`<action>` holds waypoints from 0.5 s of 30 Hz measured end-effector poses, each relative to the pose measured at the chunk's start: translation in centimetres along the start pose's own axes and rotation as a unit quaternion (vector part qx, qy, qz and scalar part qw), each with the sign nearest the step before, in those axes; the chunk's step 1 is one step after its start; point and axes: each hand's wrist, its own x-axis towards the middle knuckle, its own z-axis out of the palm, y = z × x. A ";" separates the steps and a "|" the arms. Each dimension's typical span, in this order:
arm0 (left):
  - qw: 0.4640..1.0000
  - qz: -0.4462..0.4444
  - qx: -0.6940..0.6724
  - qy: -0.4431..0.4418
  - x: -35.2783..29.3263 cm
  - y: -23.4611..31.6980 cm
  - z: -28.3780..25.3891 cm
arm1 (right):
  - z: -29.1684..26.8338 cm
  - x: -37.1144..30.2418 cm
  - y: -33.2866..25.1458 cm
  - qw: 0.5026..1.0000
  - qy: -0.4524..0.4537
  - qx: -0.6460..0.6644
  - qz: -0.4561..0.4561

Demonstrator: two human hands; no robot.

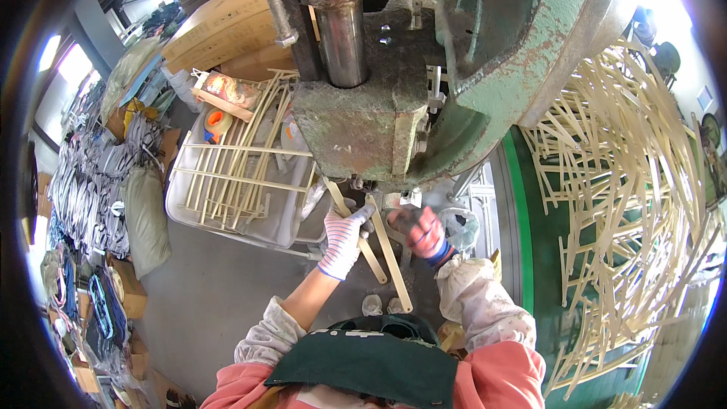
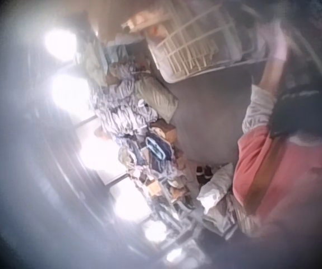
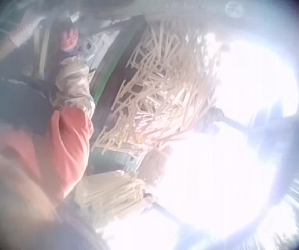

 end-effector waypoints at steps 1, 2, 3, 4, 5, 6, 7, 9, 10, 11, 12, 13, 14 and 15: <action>1.000 0.004 0.005 0.010 0.1 -0.3 -0.1 | 1.5 -0.8 1.7 0.996 0.002 -0.020 0.085; 1.000 -0.004 -0.004 0.016 0.2 -0.5 -0.2 | 3.3 -1.5 3.6 0.984 -0.028 -0.044 0.168; 1.000 -0.005 -0.006 0.007 0.4 -0.6 -0.3 | 5.4 -2.1 5.4 0.974 -0.119 -0.054 0.183; 1.000 0.002 0.015 -0.004 0.5 -0.6 -0.5 | 7.6 -2.9 7.0 0.954 -0.184 -0.007 0.236; 0.999 -0.008 0.033 -0.017 0.7 -0.6 -0.7 | 9.7 -3.4 8.4 0.941 -0.245 0.006 0.234; 0.998 -0.024 0.052 -0.020 0.9 -0.4 -0.8 | 11.7 -3.8 9.6 0.917 -0.266 0.039 0.293; 0.997 -0.026 0.055 -0.037 1.0 -0.2 -1.0 | 13.5 -3.9 10.4 0.921 -0.274 0.028 0.277; 0.995 -0.049 0.066 -0.058 1.2 0.4 -1.4 | 16.0 -4.0 11.5 0.910 -0.281 0.025 0.303; 0.993 -0.065 0.060 -0.080 1.3 0.7 -1.6 | 16.9 -4.0 11.7 0.906 -0.283 0.022 0.314; 0.991 -0.063 0.057 -0.101 1.3 1.2 -2.0 | 17.3 -3.9 11.8 0.904 -0.282 0.019 0.322; 0.986 -0.100 0.060 -0.118 1.3 1.6 -2.3 | 17.5 -3.9 11.8 0.902 -0.280 0.018 0.327; 0.983 -0.117 0.060 -0.128 1.1 2.1 -2.8 | 17.7 -3.8 11.7 0.901 -0.280 0.018 0.332; 0.979 -0.137 0.044 -0.148 1.0 2.5 -3.2 | 17.5 -3.9 11.6 0.900 -0.277 0.017 0.335; 0.971 -0.166 0.059 -0.159 0.8 2.9 -3.8 | 17.5 -3.9 11.6 0.898 -0.278 0.018 0.340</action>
